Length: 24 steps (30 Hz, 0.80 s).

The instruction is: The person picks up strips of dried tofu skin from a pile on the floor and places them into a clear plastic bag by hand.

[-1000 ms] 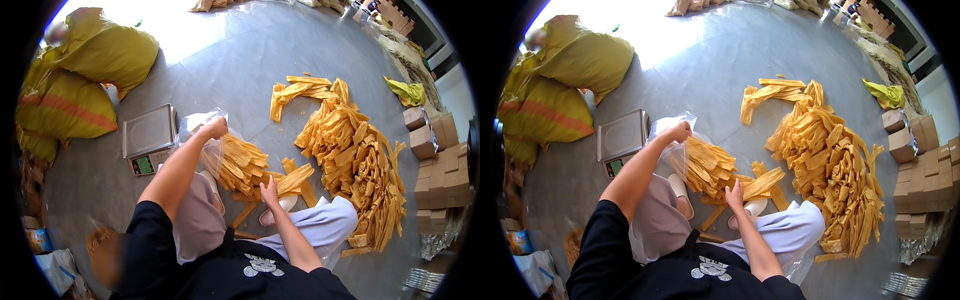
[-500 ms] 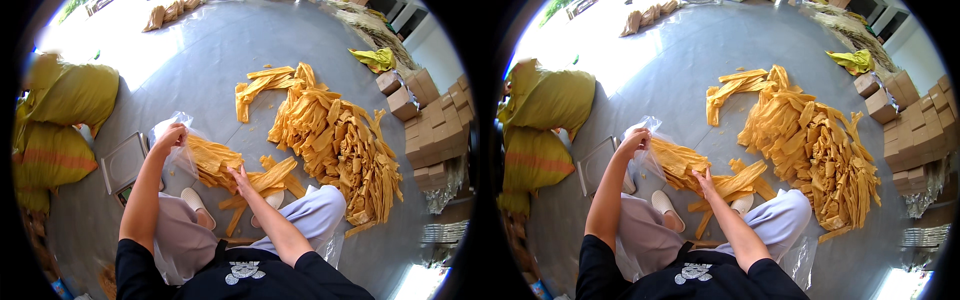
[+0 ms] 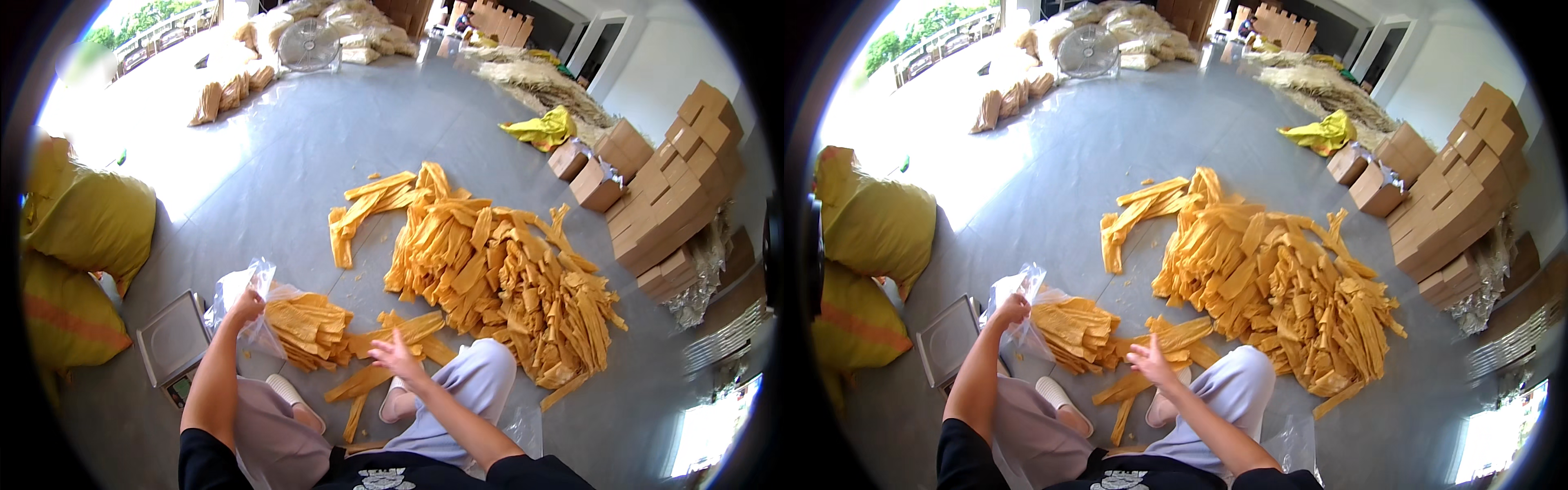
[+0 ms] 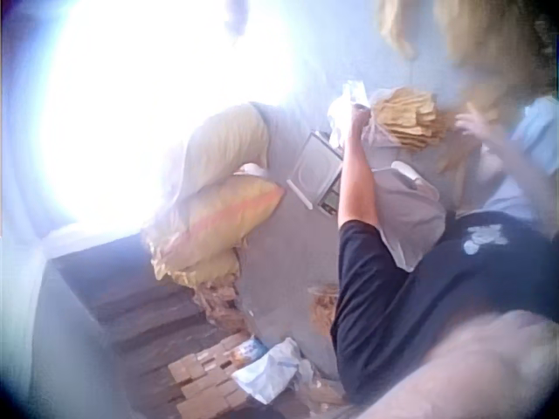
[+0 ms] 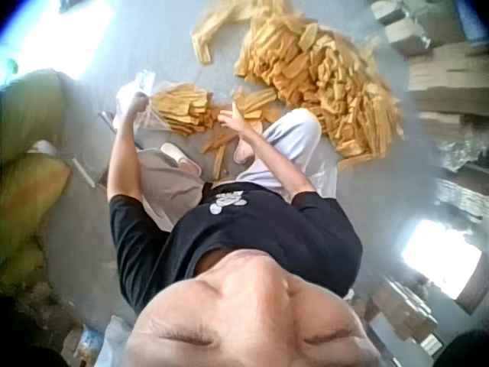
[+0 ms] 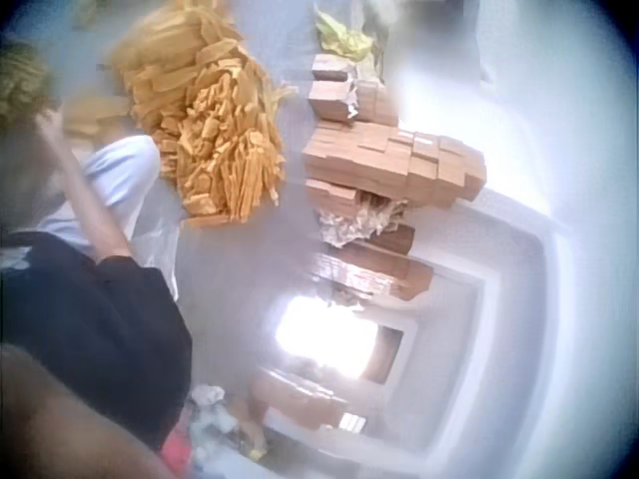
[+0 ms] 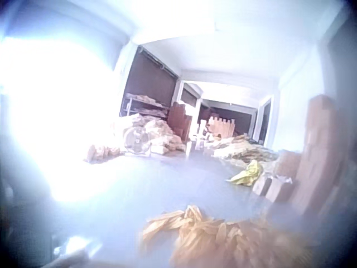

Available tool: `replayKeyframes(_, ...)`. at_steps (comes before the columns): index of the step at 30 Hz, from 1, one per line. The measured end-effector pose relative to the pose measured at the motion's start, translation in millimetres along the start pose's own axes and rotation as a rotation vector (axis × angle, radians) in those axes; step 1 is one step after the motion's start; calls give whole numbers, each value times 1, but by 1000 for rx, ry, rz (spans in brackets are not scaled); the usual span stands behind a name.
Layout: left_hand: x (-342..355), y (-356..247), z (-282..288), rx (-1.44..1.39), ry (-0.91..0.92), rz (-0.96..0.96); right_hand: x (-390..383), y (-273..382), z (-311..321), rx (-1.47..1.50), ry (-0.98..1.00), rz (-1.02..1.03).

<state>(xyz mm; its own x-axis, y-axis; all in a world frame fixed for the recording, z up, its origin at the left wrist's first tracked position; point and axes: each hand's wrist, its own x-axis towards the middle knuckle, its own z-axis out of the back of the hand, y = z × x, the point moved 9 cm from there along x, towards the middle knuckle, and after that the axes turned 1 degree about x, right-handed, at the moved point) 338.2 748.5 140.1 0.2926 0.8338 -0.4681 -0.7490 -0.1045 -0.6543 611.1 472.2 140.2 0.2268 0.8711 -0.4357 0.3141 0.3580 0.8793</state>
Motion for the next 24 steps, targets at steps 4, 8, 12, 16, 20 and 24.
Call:
replayKeyframes(4,7,29,18,79,-78,-15,-88,182,100,-26,-247,535)
replayKeyframes(8,-9,3,1,185,-23,34,-294,258,246,190,-1274,977)
replayKeyframes(12,-14,17,5,191,51,62,-403,249,314,163,-1549,1239)
replayKeyframes(16,-8,13,-6,361,89,-13,-362,192,367,324,-1136,1103)
replayKeyframes(20,-5,-9,-21,546,142,-211,-273,146,311,414,-1036,735)
replayKeyframes(24,-8,-14,-8,678,218,-503,-223,169,256,352,-883,686)
